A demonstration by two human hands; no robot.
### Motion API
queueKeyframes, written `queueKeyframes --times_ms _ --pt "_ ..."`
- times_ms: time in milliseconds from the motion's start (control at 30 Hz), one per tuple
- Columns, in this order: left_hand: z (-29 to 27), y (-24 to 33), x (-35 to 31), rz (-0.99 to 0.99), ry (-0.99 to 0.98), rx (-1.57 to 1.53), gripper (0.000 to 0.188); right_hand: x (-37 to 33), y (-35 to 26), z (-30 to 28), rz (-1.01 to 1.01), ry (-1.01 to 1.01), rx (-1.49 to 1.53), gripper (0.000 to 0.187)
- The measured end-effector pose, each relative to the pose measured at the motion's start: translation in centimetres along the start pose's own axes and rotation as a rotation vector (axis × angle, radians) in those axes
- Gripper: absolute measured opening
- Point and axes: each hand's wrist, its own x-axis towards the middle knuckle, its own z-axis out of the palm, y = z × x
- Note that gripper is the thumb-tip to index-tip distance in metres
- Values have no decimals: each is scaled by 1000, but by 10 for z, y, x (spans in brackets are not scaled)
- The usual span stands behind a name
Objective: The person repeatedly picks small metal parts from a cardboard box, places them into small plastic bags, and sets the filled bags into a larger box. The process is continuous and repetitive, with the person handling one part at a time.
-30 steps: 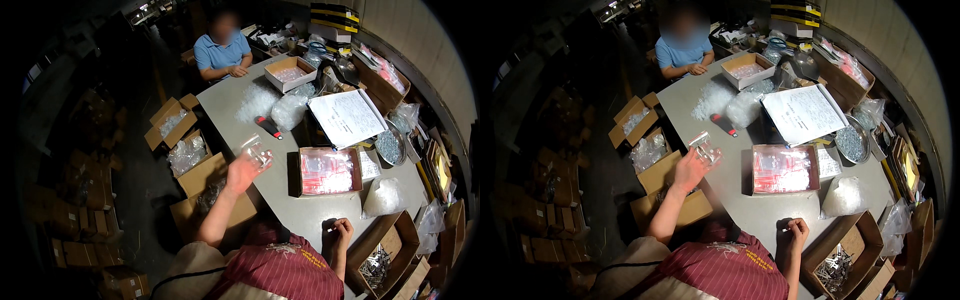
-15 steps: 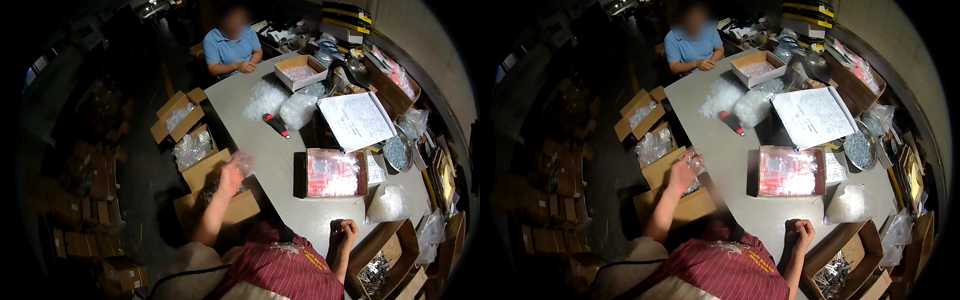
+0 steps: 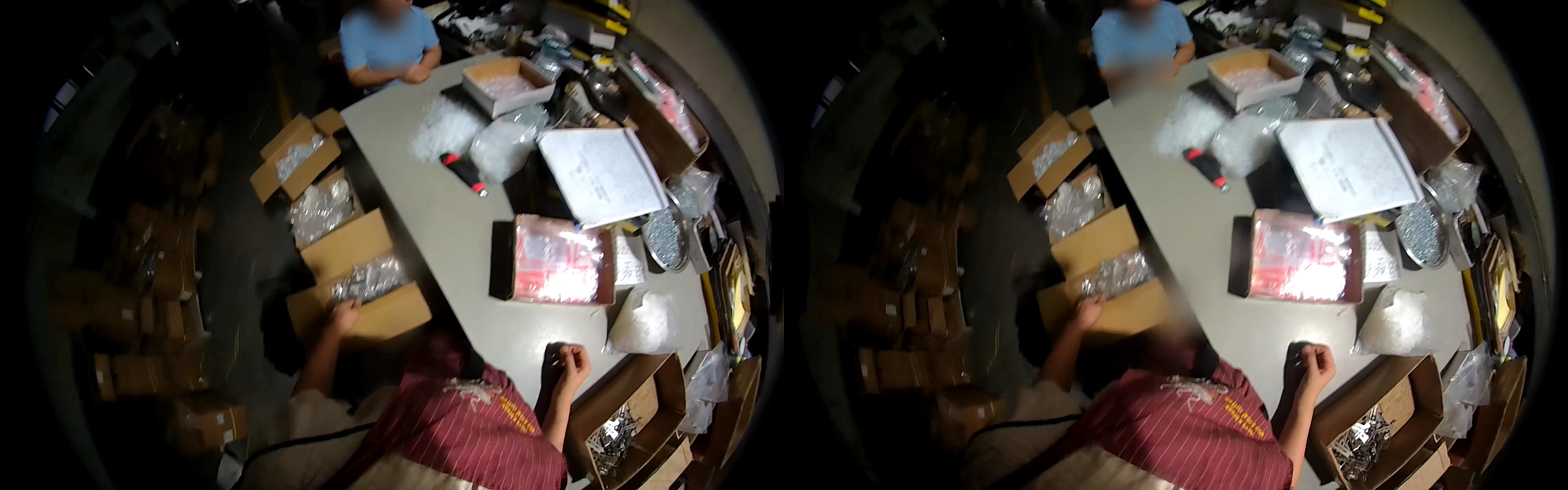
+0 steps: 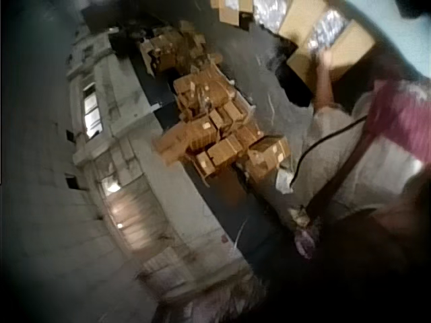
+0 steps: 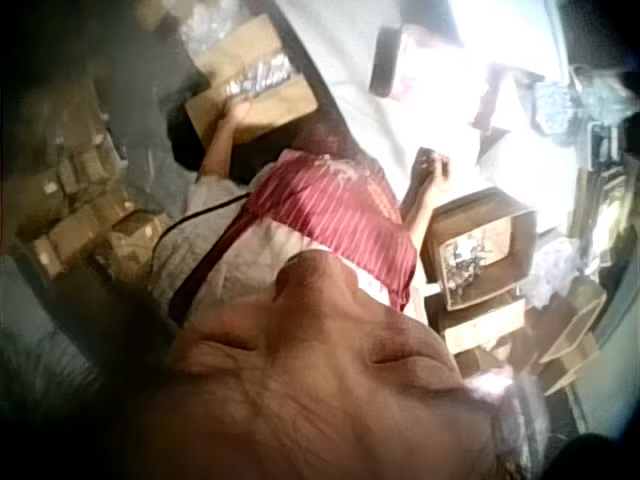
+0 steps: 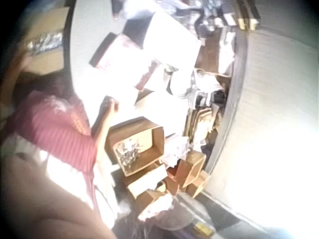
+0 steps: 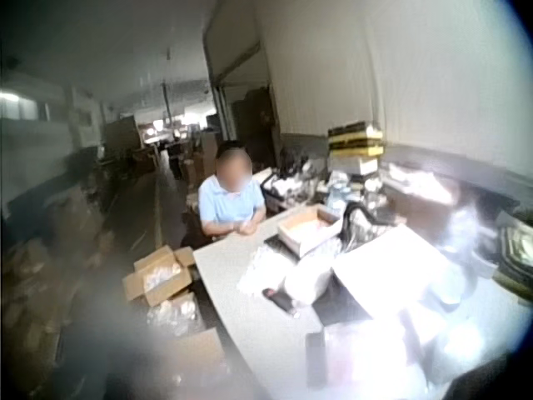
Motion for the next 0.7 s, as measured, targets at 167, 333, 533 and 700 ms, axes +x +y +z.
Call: queueKeyframes --times_ms 167,333,533,700 --pt "5 -27 10 -643 -1291 -703 24 -3 9 -2 23 10 33 13" --pt "-12 36 -18 -373 -1061 -390 26 -6 4 2 20 58 66 13" --pt "-19 57 -10 -86 -670 -330 46 -5 10 8 -11 26 159 11" --pt "-42 83 -23 65 -572 -393 29 0 25 -2 -31 64 108 13"
